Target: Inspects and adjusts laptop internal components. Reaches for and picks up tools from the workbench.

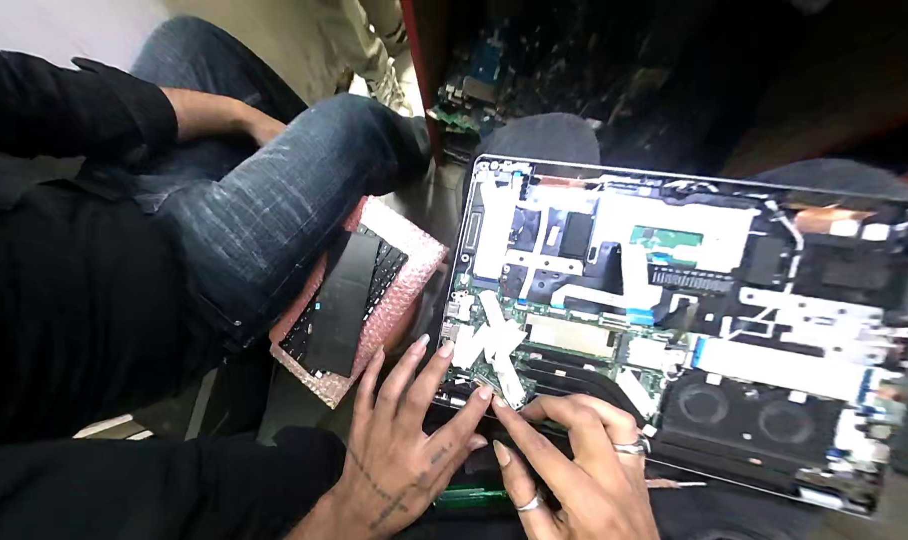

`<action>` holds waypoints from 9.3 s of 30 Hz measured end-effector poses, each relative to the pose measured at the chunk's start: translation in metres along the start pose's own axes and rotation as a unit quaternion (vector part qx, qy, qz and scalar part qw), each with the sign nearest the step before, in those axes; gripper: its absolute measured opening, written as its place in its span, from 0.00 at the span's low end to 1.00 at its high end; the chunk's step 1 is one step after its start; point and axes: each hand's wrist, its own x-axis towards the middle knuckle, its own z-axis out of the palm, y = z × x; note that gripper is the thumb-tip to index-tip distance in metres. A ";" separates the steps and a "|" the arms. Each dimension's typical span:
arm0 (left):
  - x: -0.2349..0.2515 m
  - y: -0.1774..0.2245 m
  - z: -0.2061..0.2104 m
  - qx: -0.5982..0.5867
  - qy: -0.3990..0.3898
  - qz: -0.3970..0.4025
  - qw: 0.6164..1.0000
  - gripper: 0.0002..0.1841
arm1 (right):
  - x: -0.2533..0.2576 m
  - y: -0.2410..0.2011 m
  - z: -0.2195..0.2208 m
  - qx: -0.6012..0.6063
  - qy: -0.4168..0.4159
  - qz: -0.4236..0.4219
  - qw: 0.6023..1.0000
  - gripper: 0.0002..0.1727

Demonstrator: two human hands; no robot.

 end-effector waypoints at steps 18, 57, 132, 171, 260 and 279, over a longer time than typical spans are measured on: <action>-0.003 -0.002 0.002 0.038 -0.015 0.022 0.999 0.26 | -0.004 -0.004 0.008 -0.058 0.039 -0.023 0.997 0.18; -0.006 -0.003 -0.004 0.047 -0.036 -0.009 0.998 0.30 | 0.009 0.012 -0.003 -0.062 0.016 -0.100 0.993 0.17; -0.008 0.001 0.003 0.030 0.003 -0.003 1.000 0.28 | 0.028 0.004 0.004 -0.078 0.054 -0.080 0.992 0.10; -0.003 0.006 -0.001 0.001 -0.014 -0.010 1.000 0.28 | 0.033 0.006 -0.002 -0.054 0.016 -0.057 0.997 0.10; 0.029 0.013 -0.006 -0.273 0.023 -0.295 0.915 0.34 | 0.036 0.001 0.000 -0.085 0.032 -0.048 0.995 0.10; 0.042 0.034 0.003 -0.442 0.026 -0.505 0.741 0.26 | 0.035 0.003 0.001 -0.061 0.030 -0.048 0.997 0.10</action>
